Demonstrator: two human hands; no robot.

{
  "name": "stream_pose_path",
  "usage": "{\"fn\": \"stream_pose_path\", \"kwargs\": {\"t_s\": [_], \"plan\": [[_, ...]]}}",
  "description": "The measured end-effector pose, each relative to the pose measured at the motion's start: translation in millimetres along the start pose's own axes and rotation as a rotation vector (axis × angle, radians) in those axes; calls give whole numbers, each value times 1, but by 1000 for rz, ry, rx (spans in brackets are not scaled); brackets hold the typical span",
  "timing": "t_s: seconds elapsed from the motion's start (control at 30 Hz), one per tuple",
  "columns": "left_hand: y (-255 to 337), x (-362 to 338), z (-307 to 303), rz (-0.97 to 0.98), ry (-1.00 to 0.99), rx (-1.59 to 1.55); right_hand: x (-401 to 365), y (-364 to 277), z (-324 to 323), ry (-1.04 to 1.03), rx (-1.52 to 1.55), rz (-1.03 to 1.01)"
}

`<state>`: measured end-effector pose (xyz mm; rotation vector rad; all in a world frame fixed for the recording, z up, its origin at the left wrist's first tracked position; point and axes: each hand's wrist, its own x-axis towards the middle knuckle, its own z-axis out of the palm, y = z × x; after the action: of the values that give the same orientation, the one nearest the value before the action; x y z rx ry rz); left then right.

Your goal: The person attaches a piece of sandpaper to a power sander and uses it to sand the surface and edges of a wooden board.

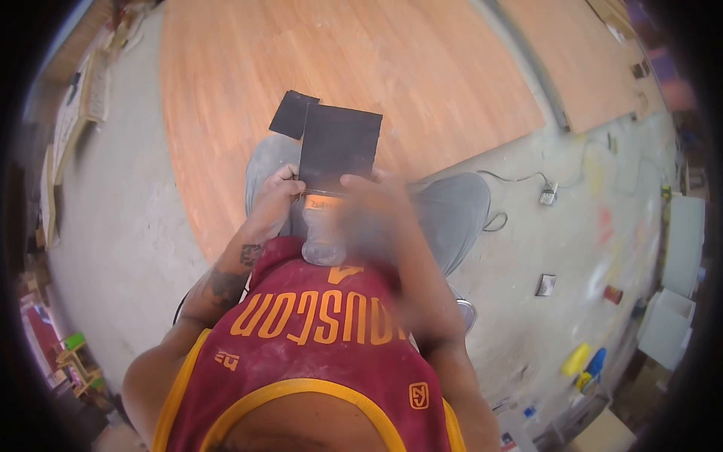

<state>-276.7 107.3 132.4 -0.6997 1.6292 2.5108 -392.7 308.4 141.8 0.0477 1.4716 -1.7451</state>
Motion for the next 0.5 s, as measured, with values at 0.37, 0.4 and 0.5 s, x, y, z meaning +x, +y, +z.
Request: {"fn": "stream_pose_path", "kwargs": {"t_s": [0.37, 0.4, 0.5], "plan": [[7, 4, 7, -2, -52, 218, 8, 17, -14, -198, -722, -582], [-1, 7, 4, -16, -42, 180, 19, 27, -19, -172, -433, -427], [22, -7, 19, 41, -2, 248, 15, 15, -16, -142, -103, -179]]}}
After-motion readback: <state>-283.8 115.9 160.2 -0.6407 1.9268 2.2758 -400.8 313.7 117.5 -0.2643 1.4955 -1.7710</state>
